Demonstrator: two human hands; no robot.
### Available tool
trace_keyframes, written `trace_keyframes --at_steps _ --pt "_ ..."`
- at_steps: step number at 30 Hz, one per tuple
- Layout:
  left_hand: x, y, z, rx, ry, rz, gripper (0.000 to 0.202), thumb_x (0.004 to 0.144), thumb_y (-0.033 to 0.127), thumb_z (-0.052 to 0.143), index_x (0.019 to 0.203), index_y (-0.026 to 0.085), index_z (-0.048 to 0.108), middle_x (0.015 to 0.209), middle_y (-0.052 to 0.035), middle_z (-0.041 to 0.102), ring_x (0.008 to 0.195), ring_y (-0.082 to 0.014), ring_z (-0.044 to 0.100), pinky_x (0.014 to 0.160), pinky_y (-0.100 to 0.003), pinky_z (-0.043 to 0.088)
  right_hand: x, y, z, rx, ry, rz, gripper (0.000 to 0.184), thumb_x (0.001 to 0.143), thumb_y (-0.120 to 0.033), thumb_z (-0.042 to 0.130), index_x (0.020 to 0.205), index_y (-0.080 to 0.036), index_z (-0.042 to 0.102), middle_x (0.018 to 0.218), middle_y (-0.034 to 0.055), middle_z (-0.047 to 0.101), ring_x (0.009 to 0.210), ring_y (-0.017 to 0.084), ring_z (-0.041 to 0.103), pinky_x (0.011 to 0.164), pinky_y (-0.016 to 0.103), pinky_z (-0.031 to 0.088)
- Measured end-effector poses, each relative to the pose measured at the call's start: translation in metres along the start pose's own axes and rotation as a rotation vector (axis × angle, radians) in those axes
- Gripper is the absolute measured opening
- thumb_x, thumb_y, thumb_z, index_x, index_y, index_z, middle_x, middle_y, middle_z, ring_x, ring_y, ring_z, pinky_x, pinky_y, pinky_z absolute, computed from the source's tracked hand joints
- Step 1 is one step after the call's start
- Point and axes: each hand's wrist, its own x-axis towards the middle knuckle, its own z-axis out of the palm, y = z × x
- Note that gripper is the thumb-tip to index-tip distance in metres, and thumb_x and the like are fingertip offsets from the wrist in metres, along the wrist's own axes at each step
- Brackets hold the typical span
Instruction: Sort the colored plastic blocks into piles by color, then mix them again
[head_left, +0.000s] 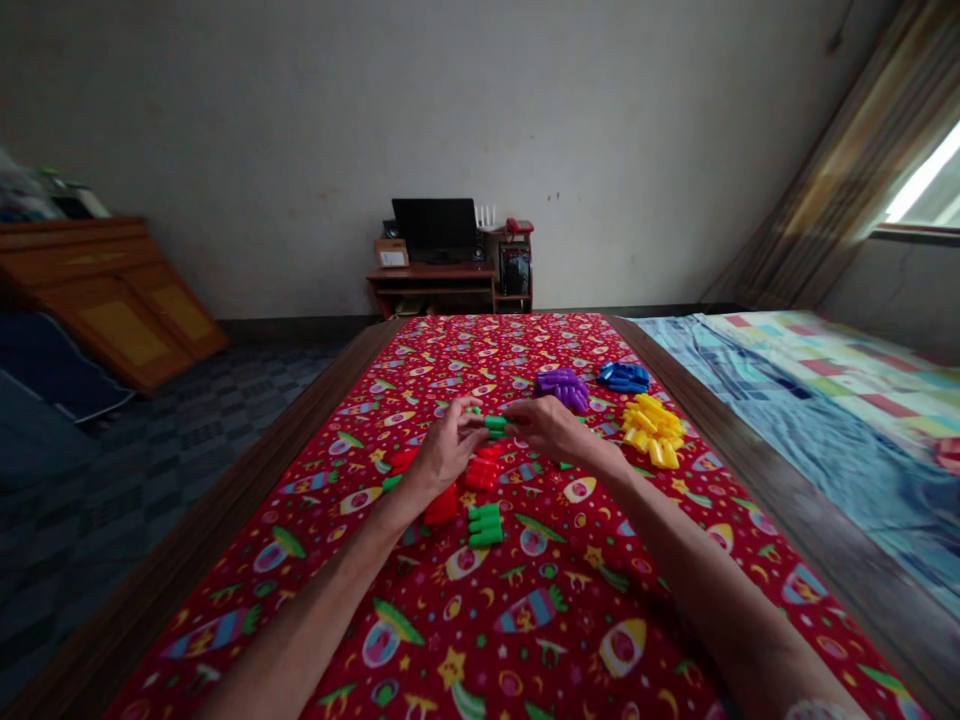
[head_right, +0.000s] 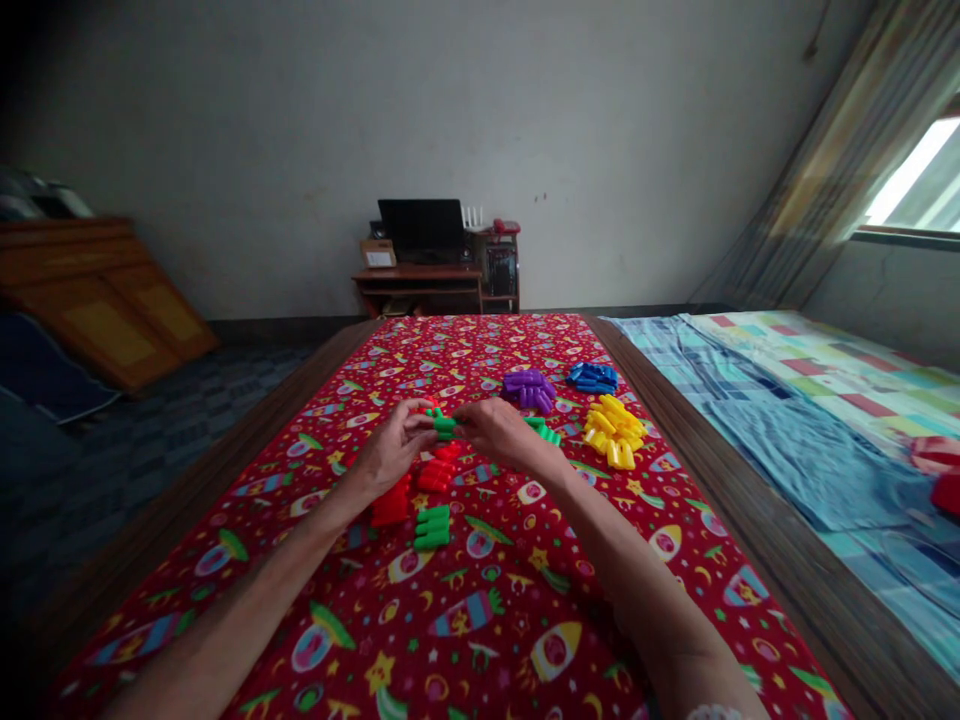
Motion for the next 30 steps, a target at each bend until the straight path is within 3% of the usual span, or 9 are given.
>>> trace_keyframes --at_steps 3,8,12,17,20,23,26,30 --pt "0.0 0.0 -0.003 0.16 0.013 0.082 0.031 0.085 0.038 0.056 0.11 0.019 0.051 0.094 -0.0075 0.069 0.08 -0.02 0.069 0.072 -0.033 0.056 -0.004 0.021 -0.021 -0.08 -0.004 0.118 0.014 0.084 -0.017 0.056 0.075 -0.013 0.066 0.059 -0.0027 0.05 0.054 0.007 0.037 0.053 0.022 0.023" --pt "0.005 -0.011 -0.023 0.544 0.048 0.248 0.019 0.087 0.027 0.044 0.092 0.018 0.061 0.097 -0.0088 0.067 0.089 -0.02 0.066 0.082 -0.034 0.054 -0.019 0.055 -0.048 -0.242 -0.248 0.337 0.02 0.083 -0.016 0.055 0.067 -0.014 0.068 0.06 0.0006 0.057 0.055 0.009 0.043 0.054 0.023 0.027" --pt "0.009 -0.025 -0.049 0.711 0.052 0.232 0.024 0.086 0.025 0.042 0.091 0.019 0.065 0.097 -0.0083 0.068 0.093 -0.0199 0.065 0.088 -0.033 0.052 -0.02 0.06 -0.048 -0.376 -0.147 0.413 0.022 0.086 -0.015 0.051 0.082 -0.013 0.072 0.076 0.0063 0.067 0.062 0.011 0.051 0.057 0.023 0.028" --pt "0.012 -0.036 -0.088 0.846 0.002 -0.047 0.03 0.083 0.03 0.045 0.097 0.018 0.068 0.102 -0.0082 0.07 0.099 -0.0225 0.065 0.092 -0.034 0.049 -0.009 0.032 -0.022 -0.383 0.054 0.306 0.026 0.091 -0.02 0.046 0.089 -0.014 0.071 0.08 0.0082 0.069 0.067 0.013 0.055 0.06 0.025 0.029" --pt "0.01 -0.038 -0.109 0.853 -0.102 -0.284 0.039 0.077 0.034 0.051 0.108 0.016 0.068 0.104 -0.0092 0.072 0.099 -0.0251 0.066 0.088 -0.033 0.05 0.002 0.014 0.002 -0.31 0.018 0.166 0.026 0.093 -0.02 0.045 0.089 -0.014 0.07 0.079 0.0088 0.07 0.069 0.014 0.058 0.063 0.025 0.033" --pt "0.004 -0.033 -0.122 0.781 -0.22 -0.39 0.051 0.072 0.038 0.057 0.117 0.015 0.064 0.101 -0.0087 0.073 0.093 -0.0255 0.067 0.081 -0.032 0.051 0.025 0.003 0.027 -0.247 0.001 0.086 0.027 0.095 -0.023 0.044 0.103 -0.014 0.068 0.091 0.0112 0.071 0.083 0.017 0.062 0.07 0.024 0.038" --pt "-0.002 -0.018 -0.122 0.776 -0.308 -0.415 0.052 0.068 0.04 0.062 0.114 0.016 0.065 0.101 -0.0081 0.073 0.091 -0.024 0.067 0.079 -0.029 0.051 0.056 -0.002 0.048 -0.259 -0.052 0.109 0.032 0.094 -0.022 0.045 0.12 -0.016 0.062 0.108 0.0132 0.069 0.099 0.02 0.062 0.077 0.025 0.042" --pt "-0.01 0.005 -0.104 0.95 -0.384 -0.442 0.033 0.065 0.03 0.066 0.096 0.019 0.068 0.092 -0.0046 0.072 0.083 -0.0207 0.066 0.071 -0.024 0.049 0.079 -0.005 0.061 -0.331 -0.144 0.266 0.031 0.092 -0.019 0.042 0.113 -0.017 0.065 0.109 0.0144 0.069 0.094 0.021 0.064 0.072 0.026 0.042"
